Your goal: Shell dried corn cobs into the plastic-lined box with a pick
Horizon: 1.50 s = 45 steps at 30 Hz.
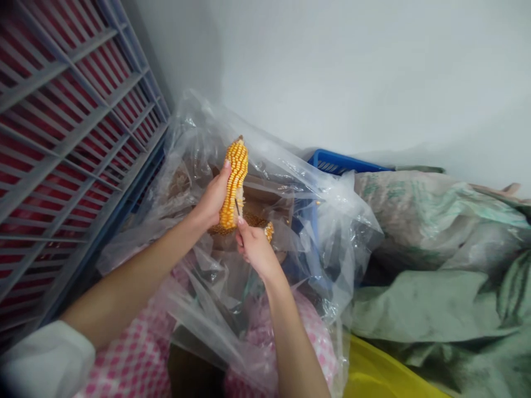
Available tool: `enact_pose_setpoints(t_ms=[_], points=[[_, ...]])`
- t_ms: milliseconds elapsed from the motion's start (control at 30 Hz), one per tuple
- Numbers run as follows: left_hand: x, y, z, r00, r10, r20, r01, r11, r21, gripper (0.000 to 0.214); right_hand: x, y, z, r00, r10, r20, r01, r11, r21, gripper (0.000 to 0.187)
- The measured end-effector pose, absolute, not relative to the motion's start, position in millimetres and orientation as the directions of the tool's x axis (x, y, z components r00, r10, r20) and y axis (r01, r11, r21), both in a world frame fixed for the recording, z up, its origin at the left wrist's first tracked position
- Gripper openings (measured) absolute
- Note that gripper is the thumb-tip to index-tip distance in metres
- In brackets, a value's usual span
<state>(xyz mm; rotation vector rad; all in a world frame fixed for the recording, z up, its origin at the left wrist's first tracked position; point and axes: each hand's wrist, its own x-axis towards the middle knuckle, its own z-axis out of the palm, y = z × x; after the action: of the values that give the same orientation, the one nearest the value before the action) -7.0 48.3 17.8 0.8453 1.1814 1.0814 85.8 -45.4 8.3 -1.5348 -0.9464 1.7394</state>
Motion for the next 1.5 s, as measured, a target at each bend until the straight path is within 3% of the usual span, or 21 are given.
enact_pose_setpoints(t_ms=[100,167,267,400,500,600,867,1100,1300,1500], points=[[-9.8,50.3,26.7,0.194,0.897,-0.398,-0.287,0.440,0.851,0.055,95.0,-44.0,10.5,-0.042,0.935,-0.351,0.223,-0.334,-0.916,0.053],[-11.6,51.0,31.0,0.241,0.878,-0.414,-0.300,0.473,0.829,0.053,103.6,-45.1,16.3,0.088,0.979,-0.182,0.437,-0.202,-0.876,0.051],[-13.5,51.6,31.4,0.231,0.893,-0.387,-0.312,0.445,0.840,0.051,111.0,-47.7,24.5,0.272,0.962,-0.026,0.531,-0.172,-0.829,0.048],[-14.0,50.2,26.9,0.161,0.933,-0.322,-0.297,0.357,0.886,0.051,101.5,-47.4,29.0,0.207,0.948,-0.240,0.064,-0.258,-0.964,0.049],[-12.6,46.6,25.2,0.067,0.978,-0.196,-0.222,0.206,0.953,0.048,90.3,-45.1,33.0,0.039,0.920,-0.389,-0.236,-0.370,-0.899,0.050],[-10.5,42.0,26.3,0.004,0.998,-0.067,-0.096,0.067,0.993,0.045,85.4,-43.7,38.0,-0.066,0.895,-0.441,-0.362,-0.433,-0.825,0.051],[-7.2,32.0,28.5,-0.033,0.992,0.124,0.154,-0.118,0.981,0.037,84.1,-44.6,41.9,-0.177,0.834,-0.522,-0.503,-0.533,-0.681,0.050],[-3.9,28.6,24.0,0.040,0.954,0.297,0.491,-0.278,0.825,0.035,92.8,-43.7,37.0,-0.387,0.743,-0.547,-0.601,-0.653,-0.461,0.051],[-1.2,26.4,22.2,0.043,0.976,0.213,0.527,-0.204,0.825,0.038,91.1,-42.8,23.2,-0.334,0.774,-0.538,-0.531,-0.626,-0.571,0.050],[-6.0,32.7,16.4,0.046,0.999,0.015,0.491,-0.036,0.871,0.045,86.9,-41.6,13.7,-0.226,0.799,-0.557,-0.373,-0.599,-0.709,0.053]])
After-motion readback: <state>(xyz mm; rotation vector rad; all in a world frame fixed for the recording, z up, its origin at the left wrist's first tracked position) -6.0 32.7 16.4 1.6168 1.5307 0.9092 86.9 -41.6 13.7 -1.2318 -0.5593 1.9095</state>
